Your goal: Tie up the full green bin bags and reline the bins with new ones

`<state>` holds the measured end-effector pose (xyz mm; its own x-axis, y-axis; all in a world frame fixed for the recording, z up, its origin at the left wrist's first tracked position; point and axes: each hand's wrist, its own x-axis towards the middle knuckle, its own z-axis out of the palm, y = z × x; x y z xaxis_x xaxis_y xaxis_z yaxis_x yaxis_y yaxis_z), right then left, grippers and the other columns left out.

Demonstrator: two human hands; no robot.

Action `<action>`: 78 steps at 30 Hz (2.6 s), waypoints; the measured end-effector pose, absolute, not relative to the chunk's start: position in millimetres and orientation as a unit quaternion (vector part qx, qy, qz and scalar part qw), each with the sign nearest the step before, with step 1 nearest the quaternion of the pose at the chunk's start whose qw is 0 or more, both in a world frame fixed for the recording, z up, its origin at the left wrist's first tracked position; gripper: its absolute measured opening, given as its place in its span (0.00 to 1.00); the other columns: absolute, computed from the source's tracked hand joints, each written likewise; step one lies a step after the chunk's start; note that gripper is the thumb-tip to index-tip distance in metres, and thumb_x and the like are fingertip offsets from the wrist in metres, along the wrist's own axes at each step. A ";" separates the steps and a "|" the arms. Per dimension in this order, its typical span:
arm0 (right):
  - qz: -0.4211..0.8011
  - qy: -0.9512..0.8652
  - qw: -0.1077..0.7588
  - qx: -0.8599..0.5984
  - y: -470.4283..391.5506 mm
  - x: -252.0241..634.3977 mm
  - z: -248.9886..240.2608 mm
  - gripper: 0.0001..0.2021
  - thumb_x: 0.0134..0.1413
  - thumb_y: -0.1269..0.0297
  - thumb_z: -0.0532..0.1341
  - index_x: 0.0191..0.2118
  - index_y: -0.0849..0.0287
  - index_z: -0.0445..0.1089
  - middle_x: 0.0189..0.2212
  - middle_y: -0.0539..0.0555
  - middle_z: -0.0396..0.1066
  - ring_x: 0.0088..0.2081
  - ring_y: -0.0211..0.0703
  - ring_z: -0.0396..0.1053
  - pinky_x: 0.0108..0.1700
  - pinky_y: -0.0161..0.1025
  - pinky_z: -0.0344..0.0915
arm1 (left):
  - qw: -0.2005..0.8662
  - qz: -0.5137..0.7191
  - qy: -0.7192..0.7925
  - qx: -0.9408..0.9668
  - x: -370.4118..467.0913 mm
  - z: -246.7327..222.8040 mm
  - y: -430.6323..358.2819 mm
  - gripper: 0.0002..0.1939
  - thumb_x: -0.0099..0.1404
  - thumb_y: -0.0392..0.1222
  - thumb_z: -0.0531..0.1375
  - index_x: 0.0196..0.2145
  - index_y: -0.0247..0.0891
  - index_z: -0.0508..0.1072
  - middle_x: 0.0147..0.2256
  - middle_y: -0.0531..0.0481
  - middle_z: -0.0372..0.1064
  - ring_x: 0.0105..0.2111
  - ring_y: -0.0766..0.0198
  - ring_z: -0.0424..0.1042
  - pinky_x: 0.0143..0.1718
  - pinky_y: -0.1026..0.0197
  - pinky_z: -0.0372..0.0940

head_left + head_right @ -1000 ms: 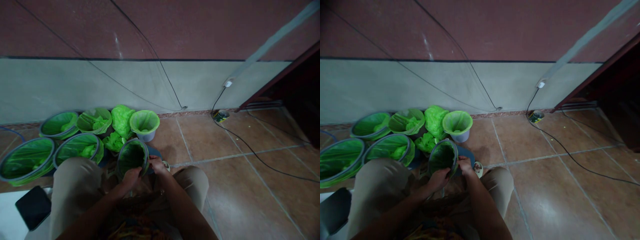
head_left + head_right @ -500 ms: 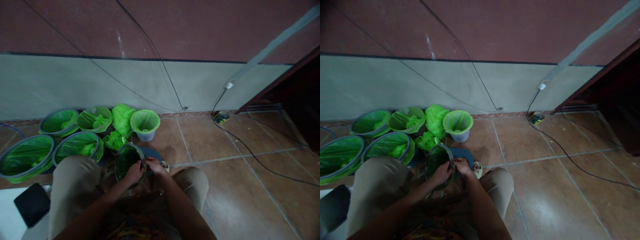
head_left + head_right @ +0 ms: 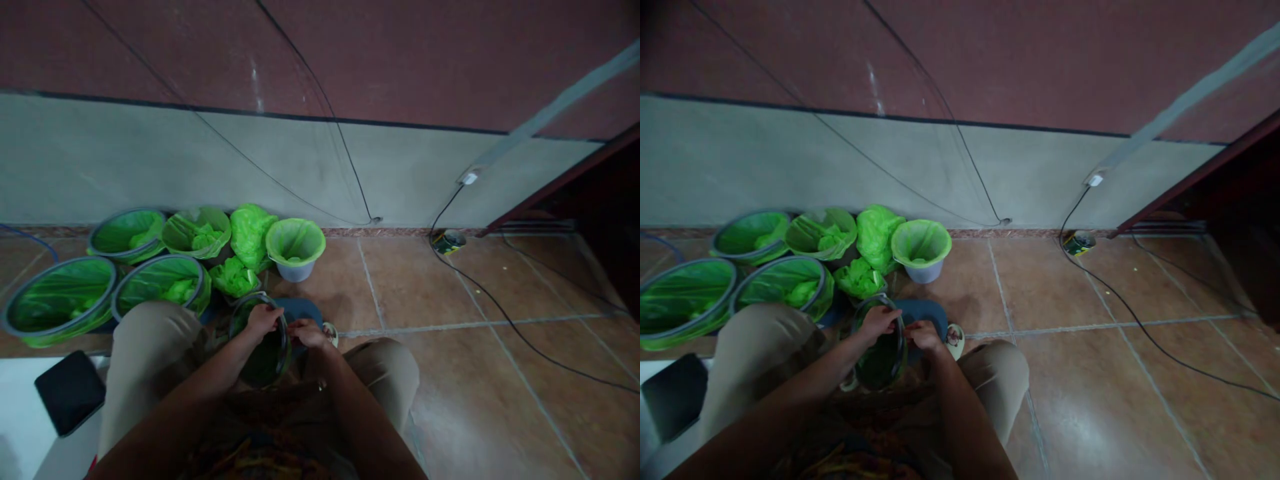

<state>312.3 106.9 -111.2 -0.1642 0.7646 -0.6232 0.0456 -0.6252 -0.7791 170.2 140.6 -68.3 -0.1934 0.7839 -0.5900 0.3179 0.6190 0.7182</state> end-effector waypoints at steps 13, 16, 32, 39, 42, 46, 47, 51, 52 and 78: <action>0.681 -0.313 0.237 -0.618 107.9 316.5 -100.6 0.04 0.45 0.74 0.62 0.24 0.61 0.69 0.16 0.45 0.65 0.19 0.33 0.62 0.25 0.31 0.61 | 0.558 0.255 0.712 0.342 171.6 -74.6 143.5 0.07 0.51 0.37 0.62 0.19 0.33 0.69 0.17 0.52 0.68 0.16 0.68 0.68 0.21 0.66 0.66; 0.682 -0.312 0.235 -0.618 107.8 316.1 -98.6 0.04 0.45 0.74 0.63 0.24 0.61 0.69 0.16 0.45 0.65 0.19 0.34 0.63 0.25 0.32 0.61 | 0.567 0.258 0.705 0.339 171.1 -72.5 143.1 0.07 0.50 0.36 0.63 0.19 0.33 0.69 0.16 0.52 0.67 0.16 0.68 0.67 0.21 0.65 0.66; 0.667 -0.315 0.327 -0.590 120.2 314.6 -100.2 0.10 0.50 0.57 0.63 0.31 0.60 0.69 0.21 0.47 0.69 0.22 0.36 0.66 0.27 0.34 0.64 | 0.583 0.258 0.677 0.369 178.6 -62.9 142.7 0.07 0.53 0.37 0.63 0.22 0.34 0.69 0.19 0.52 0.68 0.20 0.68 0.69 0.24 0.66 0.67; 0.537 -0.421 0.321 -0.657 137.1 302.8 -105.8 0.06 0.50 0.65 0.60 0.27 0.60 0.72 0.23 0.49 0.70 0.26 0.38 0.66 0.30 0.34 0.62 | 0.574 0.250 0.686 0.372 180.6 -62.2 138.3 0.05 0.54 0.37 0.62 0.25 0.34 0.70 0.21 0.52 0.69 0.21 0.67 0.70 0.24 0.67 0.67; 0.489 -0.479 0.292 -0.668 138.0 300.4 -107.3 0.07 0.52 0.67 0.58 0.29 0.61 0.73 0.27 0.52 0.72 0.30 0.39 0.68 0.34 0.35 0.63 | 0.570 0.250 0.691 0.367 179.7 -61.3 137.3 0.03 0.54 0.35 0.62 0.25 0.34 0.70 0.20 0.53 0.68 0.21 0.68 0.69 0.24 0.66 0.68; 0.495 -0.487 0.292 -0.658 138.3 300.9 -108.7 0.08 0.56 0.66 0.57 0.32 0.60 0.73 0.28 0.52 0.73 0.31 0.38 0.69 0.36 0.34 0.63 | 0.574 0.251 0.689 0.364 179.3 -58.6 136.0 0.03 0.54 0.35 0.62 0.25 0.34 0.70 0.20 0.54 0.68 0.21 0.67 0.70 0.25 0.66 0.69; 0.503 -0.485 0.294 -0.652 138.5 301.2 -108.6 0.08 0.56 0.65 0.57 0.32 0.60 0.72 0.27 0.51 0.72 0.30 0.38 0.68 0.35 0.34 0.63 | 0.575 0.251 0.688 0.364 179.4 -57.9 135.8 0.03 0.53 0.34 0.62 0.25 0.34 0.70 0.20 0.53 0.68 0.22 0.67 0.70 0.25 0.66 0.69; 0.503 -0.498 0.274 -0.651 140.1 301.9 -105.6 0.07 0.54 0.67 0.59 0.28 0.60 0.71 0.24 0.50 0.70 0.27 0.37 0.66 0.32 0.33 0.60 | 0.571 0.253 0.690 0.366 179.7 -57.3 135.3 0.03 0.53 0.34 0.63 0.26 0.34 0.71 0.21 0.53 0.69 0.22 0.67 0.70 0.25 0.66 0.69; 0.495 -0.503 0.267 -0.656 140.5 301.8 -104.5 0.07 0.54 0.68 0.59 0.27 0.60 0.71 0.25 0.50 0.70 0.28 0.37 0.66 0.32 0.33 0.60 | 0.569 0.254 0.691 0.366 179.6 -57.9 135.2 0.03 0.53 0.35 0.63 0.26 0.34 0.71 0.21 0.53 0.69 0.22 0.67 0.70 0.25 0.66 0.69; 0.543 -0.387 0.327 -0.669 135.9 301.3 -124.5 0.08 0.54 0.66 0.55 0.28 0.59 0.70 0.27 0.52 0.72 0.30 0.38 0.68 0.33 0.33 0.63 | 0.554 0.214 0.700 0.397 191.9 -72.7 142.3 0.09 0.58 0.40 0.63 0.24 0.35 0.69 0.18 0.54 0.64 0.20 0.66 0.69 0.23 0.63 0.69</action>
